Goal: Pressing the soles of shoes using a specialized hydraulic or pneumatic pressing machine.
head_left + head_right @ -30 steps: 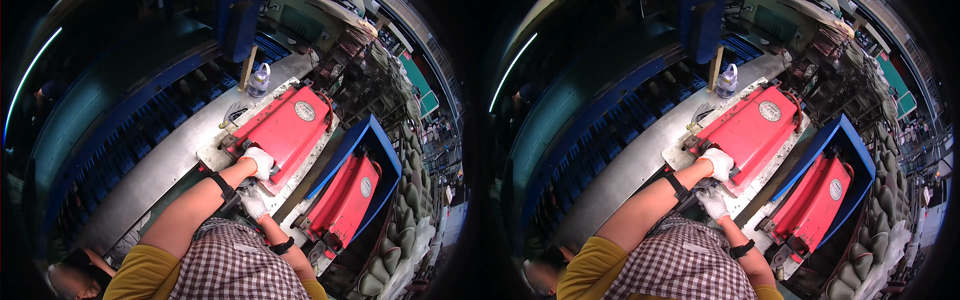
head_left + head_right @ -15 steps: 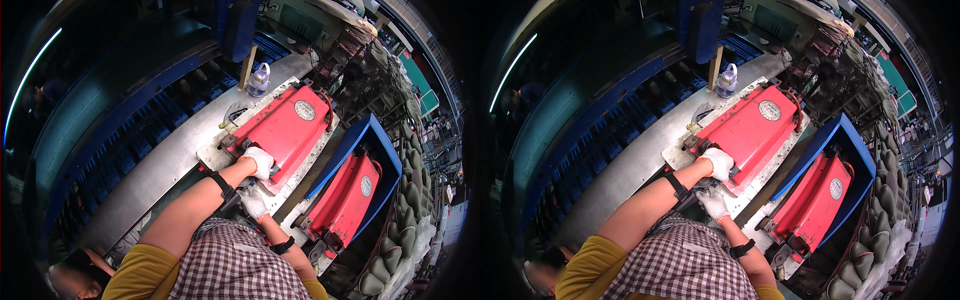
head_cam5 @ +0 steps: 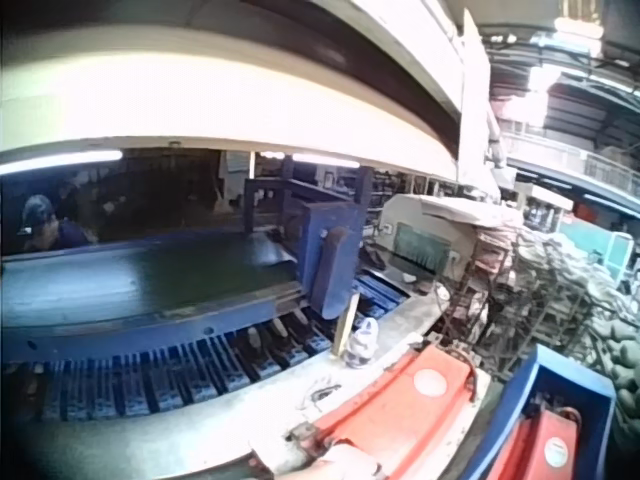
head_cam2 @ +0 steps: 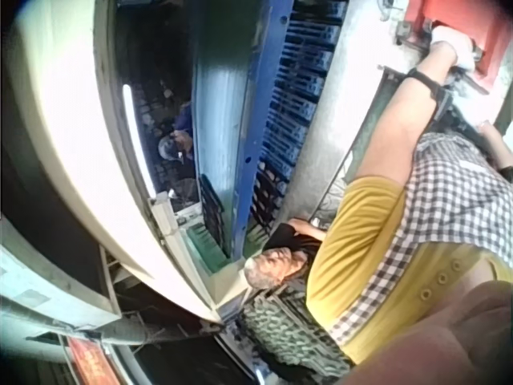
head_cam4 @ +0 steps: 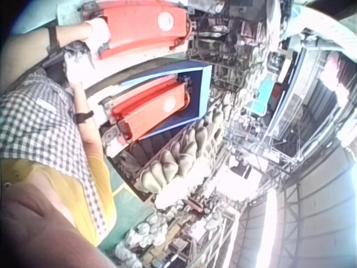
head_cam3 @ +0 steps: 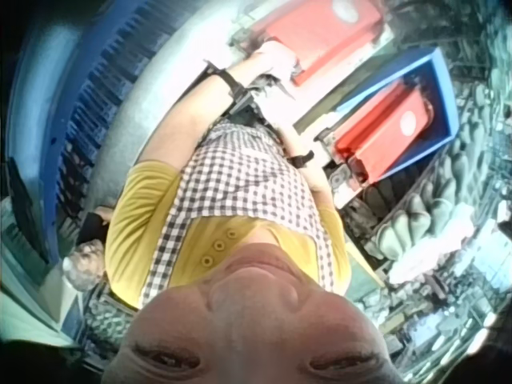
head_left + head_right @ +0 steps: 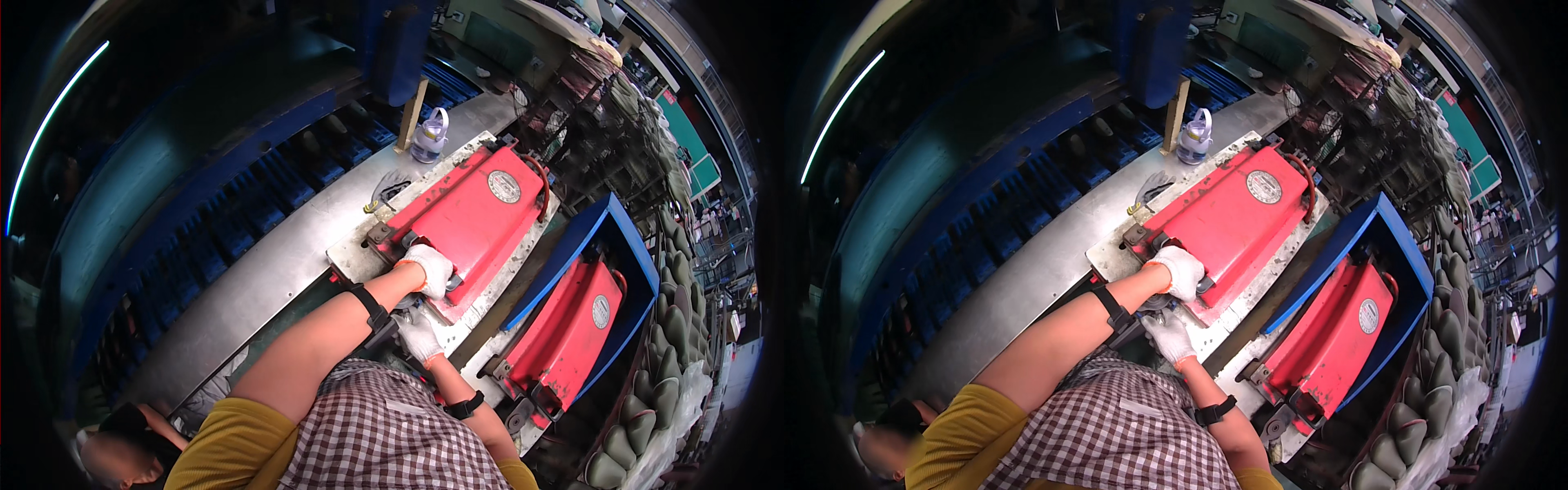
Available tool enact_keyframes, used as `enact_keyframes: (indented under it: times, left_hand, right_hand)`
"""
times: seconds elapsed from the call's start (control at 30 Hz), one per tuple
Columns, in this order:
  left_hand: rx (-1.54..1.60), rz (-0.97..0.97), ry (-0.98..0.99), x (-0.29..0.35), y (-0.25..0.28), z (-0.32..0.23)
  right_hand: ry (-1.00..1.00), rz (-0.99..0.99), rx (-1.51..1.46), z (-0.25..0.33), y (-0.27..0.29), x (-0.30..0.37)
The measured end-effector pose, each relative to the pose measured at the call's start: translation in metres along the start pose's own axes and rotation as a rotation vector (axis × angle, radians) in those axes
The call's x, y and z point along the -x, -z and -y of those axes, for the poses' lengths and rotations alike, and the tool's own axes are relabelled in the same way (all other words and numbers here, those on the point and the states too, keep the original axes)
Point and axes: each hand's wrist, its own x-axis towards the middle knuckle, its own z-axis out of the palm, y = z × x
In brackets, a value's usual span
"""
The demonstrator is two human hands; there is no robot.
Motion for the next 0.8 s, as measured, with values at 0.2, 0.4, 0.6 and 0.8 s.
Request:
enact_keyframes:
  times: [0.2, 0.4, 0.6, 0.8]
  left_hand:
    - [0.036, -0.022, 0.017, 0.011, -0.004, 0.004]
    - [0.039, -0.059, -0.016, 0.003, -0.014, 0.003]
    - [0.042, -0.081, -0.014, -0.010, -0.021, 0.002]
    - [0.055, -0.094, -0.031, -0.023, -0.033, 0.006]
  right_hand:
    - [0.009, -0.006, 0.021, -0.010, -0.007, -0.008]
    - [0.138, -0.014, -0.129, -0.044, 0.002, -0.022]
    - [0.204, -0.070, -0.285, -0.073, 0.012, -0.044]
    - [0.079, 0.026, -0.302, -0.064, 0.017, -0.040]
